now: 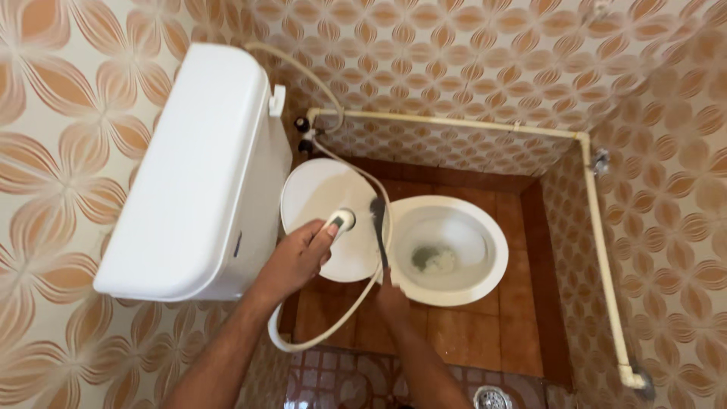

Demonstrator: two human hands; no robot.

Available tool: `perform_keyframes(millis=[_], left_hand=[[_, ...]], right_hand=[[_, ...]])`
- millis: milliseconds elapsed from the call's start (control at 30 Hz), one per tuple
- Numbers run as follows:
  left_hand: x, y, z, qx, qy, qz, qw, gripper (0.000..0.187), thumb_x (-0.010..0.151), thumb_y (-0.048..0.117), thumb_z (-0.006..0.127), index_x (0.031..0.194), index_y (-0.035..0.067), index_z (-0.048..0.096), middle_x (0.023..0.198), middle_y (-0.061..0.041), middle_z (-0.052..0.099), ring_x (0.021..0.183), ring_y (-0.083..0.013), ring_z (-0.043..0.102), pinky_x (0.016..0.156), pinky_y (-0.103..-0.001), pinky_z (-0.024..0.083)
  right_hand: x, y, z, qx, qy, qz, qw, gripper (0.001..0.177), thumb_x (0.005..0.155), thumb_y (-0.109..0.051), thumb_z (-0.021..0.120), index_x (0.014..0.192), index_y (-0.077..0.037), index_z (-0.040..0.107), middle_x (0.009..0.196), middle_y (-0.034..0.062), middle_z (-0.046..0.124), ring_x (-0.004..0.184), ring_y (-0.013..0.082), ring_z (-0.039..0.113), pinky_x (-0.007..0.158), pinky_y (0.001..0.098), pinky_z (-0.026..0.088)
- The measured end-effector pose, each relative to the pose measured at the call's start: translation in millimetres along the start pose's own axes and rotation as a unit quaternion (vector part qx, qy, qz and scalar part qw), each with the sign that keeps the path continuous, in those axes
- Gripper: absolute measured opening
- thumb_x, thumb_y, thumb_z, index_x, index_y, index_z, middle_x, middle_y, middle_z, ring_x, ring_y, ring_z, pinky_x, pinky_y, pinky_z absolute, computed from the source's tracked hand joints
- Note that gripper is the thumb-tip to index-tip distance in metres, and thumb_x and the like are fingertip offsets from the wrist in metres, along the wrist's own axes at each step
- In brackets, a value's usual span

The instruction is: The person lifts the toilet lid and scrubs the inside of the bowl with a toilet brush while rinsing it with a handheld bidet sprayer. They then close the lid and scrub and rinse the top of the lid and seat with the brush and sprayer.

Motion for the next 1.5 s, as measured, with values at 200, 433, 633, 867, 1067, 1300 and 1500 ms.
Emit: perform_keyframes(millis=[200, 433, 633, 867, 1067, 1300, 1500], left_hand=[[0.0, -6.6, -1.8, -0.043, 0.005, -0.01, 0.999, 0.04, 0.104, 0.042, 0.05, 0.085, 0.008, 0.058, 0.063, 0.005, 0.049, 0.053, -0.0045, 0.042, 0.047, -0.025, 0.036], [-2.5, -22.5, -2.6, -0.061, 0.004, -0.023, 0.998, 0.042, 0.104, 0.042, 0.052, 0.083, 0.007, 0.055, 0.062, 0.003, 0.046, 0.052, -0.006, 0.04, 0.046, -0.026, 0.035], [1.9, -7.9, -3.7, -0.041, 0.012, -0.03, 0.999, 0.037, 0.102, 0.041, 0.051, 0.083, 0.01, 0.059, 0.061, 0.005, 0.048, 0.05, -0.0053, 0.042, 0.046, -0.025, 0.036], [0.1, -6.6, -1.9, -0.038, 0.018, -0.022, 0.999, 0.039, 0.103, 0.039, 0.054, 0.082, 0.006, 0.056, 0.062, 0.004, 0.046, 0.053, -0.0055, 0.04, 0.047, -0.026, 0.035], [-14.9, 13.0, 1.0, -0.03, 0.027, -0.041, 0.998, 0.036, 0.101, 0.04, 0.054, 0.086, 0.009, 0.061, 0.062, 0.004, 0.046, 0.054, -0.006, 0.041, 0.049, -0.026, 0.036], [-22.1, 17.6, -24.2, -0.004, 0.052, -0.003, 0.999, 0.045, 0.104, 0.044, 0.051, 0.081, 0.006, 0.055, 0.064, 0.004, 0.048, 0.056, -0.006, 0.042, 0.051, -0.026, 0.038], [-37.5, 57.0, -43.0, -0.056, 0.081, -0.028, 0.995, 0.042, 0.103, 0.044, 0.051, 0.081, 0.008, 0.053, 0.061, 0.001, 0.046, 0.049, -0.009, 0.042, 0.045, -0.028, 0.036]], right_hand=[[-60.4, 5.2, 24.8, -0.013, -0.075, 0.022, 0.997, 0.075, 0.095, -0.018, 0.047, 0.164, -0.01, 0.017, 0.084, 0.0221, 0.07, 0.068, 0.0386, 0.072, 0.058, 0.0553, 0.058], [20.5, 2.9, 6.8, 0.005, 0.005, -0.004, 1.0, 0.063, 0.098, -0.018, 0.049, 0.157, -0.007, 0.03, 0.086, 0.026, 0.07, 0.073, 0.0445, 0.069, 0.06, 0.0562, 0.053], [-74.1, -10.5, 20.8, -0.014, -0.055, -0.037, 0.998, 0.061, 0.1, -0.02, 0.049, 0.157, -0.007, 0.031, 0.089, 0.0262, 0.07, 0.075, 0.044, 0.069, 0.062, 0.0553, 0.053], [36.8, -9.9, 11.5, 0.039, -0.021, -0.009, 0.999, 0.063, 0.099, -0.021, 0.05, 0.157, -0.008, 0.03, 0.091, 0.0271, 0.07, 0.077, 0.0439, 0.069, 0.066, 0.0547, 0.054], [-61.2, -16.3, 5.3, 0.082, -0.089, -0.027, 0.992, 0.065, 0.099, -0.023, 0.051, 0.158, -0.008, 0.03, 0.093, 0.028, 0.07, 0.078, 0.0439, 0.07, 0.069, 0.0542, 0.055], [-0.3, -8.5, -13.8, 0.181, -0.056, 0.05, 0.981, 0.061, 0.098, -0.027, 0.053, 0.156, -0.014, 0.038, 0.109, 0.0263, 0.067, 0.095, 0.042, 0.064, 0.081, 0.0516, 0.05], [-87.1, -57.2, -7.9, 0.308, -0.105, -0.022, 0.945, 0.059, 0.1, -0.031, 0.057, 0.154, -0.014, 0.04, 0.146, 0.0227, 0.053, 0.134, 0.0371, 0.048, 0.11, 0.0451, 0.037]])
Point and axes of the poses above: each hand's wrist, its own x-axis towards the middle knuckle, its own z-axis out of the palm, y = z × x, the point moved 10 cm from there along x, towards the middle knuckle
